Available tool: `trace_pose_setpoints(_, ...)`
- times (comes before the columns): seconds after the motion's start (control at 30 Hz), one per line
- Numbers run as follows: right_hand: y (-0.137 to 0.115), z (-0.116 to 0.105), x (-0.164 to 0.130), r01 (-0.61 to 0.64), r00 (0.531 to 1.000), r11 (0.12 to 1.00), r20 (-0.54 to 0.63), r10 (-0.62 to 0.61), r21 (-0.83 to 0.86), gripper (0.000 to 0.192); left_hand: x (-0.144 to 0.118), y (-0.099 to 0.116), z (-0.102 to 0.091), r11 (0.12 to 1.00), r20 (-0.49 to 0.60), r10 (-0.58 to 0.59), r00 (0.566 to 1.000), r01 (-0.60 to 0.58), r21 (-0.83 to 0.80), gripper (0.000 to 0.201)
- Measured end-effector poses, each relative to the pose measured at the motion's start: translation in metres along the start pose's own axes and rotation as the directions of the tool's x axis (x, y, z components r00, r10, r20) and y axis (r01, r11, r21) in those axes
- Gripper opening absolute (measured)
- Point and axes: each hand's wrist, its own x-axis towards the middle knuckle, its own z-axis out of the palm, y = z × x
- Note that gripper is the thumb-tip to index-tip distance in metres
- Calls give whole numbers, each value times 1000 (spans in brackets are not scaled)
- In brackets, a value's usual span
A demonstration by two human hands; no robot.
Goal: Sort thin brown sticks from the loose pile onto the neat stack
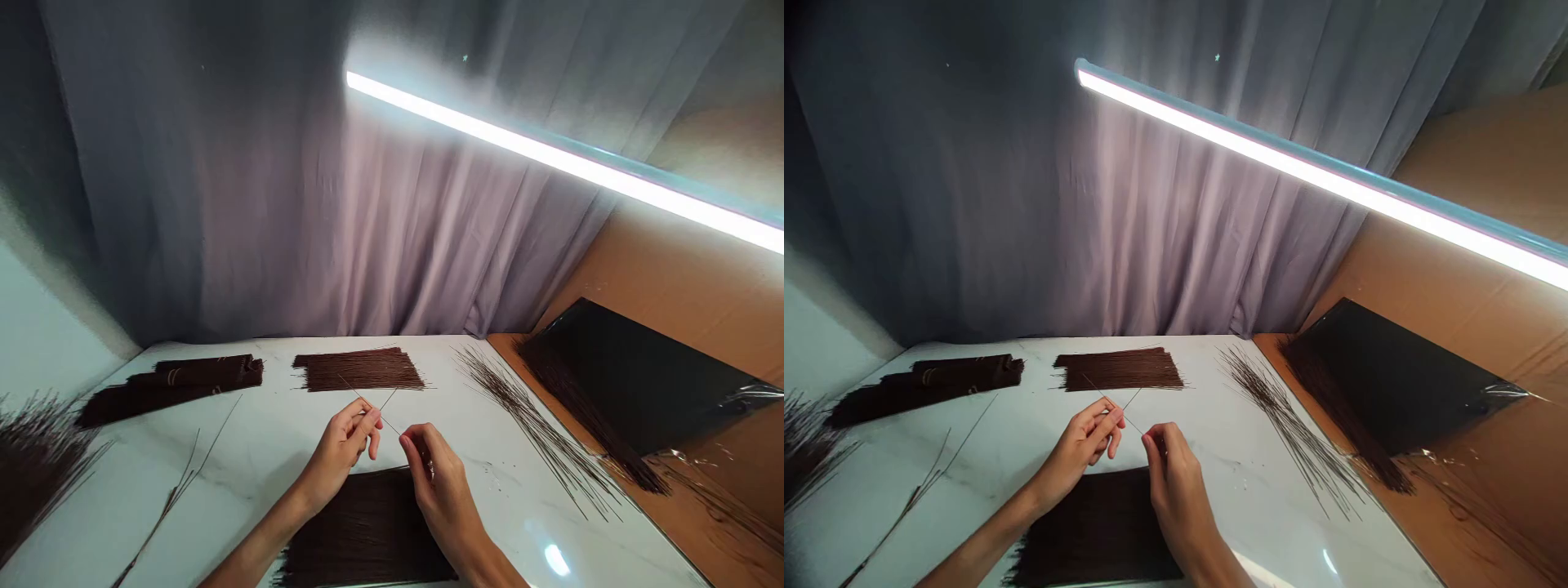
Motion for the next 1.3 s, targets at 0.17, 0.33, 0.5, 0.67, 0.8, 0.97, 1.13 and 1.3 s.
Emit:
trace_pose_setpoints(0.17,-2,2,-1,-25,999,999,-29,26,28,26,-1,1,1,1000,1,1,1000,-1,2,37)
trace_pose_setpoints(0.33,-2,3,-1,-22,999,999,-25,22,29,27,-1,2,1,1000,7,10,1000,-10,17,35)
trace_pose_setpoints(0.5,-1,3,-2,-1,1000,1000,-17,2,21,25,0,0,2,999,7,24,1000,-24,43,35)
trace_pose_setpoints(0.67,1,2,-2,9,1000,1000,-10,-9,30,24,-3,2,4,997,15,25,1000,-26,66,36)
trace_pose_setpoints(0.8,-5,2,-2,-29,999,996,17,27,81,25,-6,7,5,997,17,19,1000,-20,72,35)
trace_pose_setpoints(0.97,-8,-12,10,-146,981,963,156,112,227,32,-10,20,3,997,33,18,999,-20,69,34)
trace_pose_setpoints(1.13,-7,-66,40,-119,879,962,478,-12,244,29,-21,42,8,993,346,-47,937,5,121,31)
trace_pose_setpoints(1.3,-33,-96,43,381,822,918,497,-279,-114,26,-27,44,15,916,460,-143,876,-58,396,34)
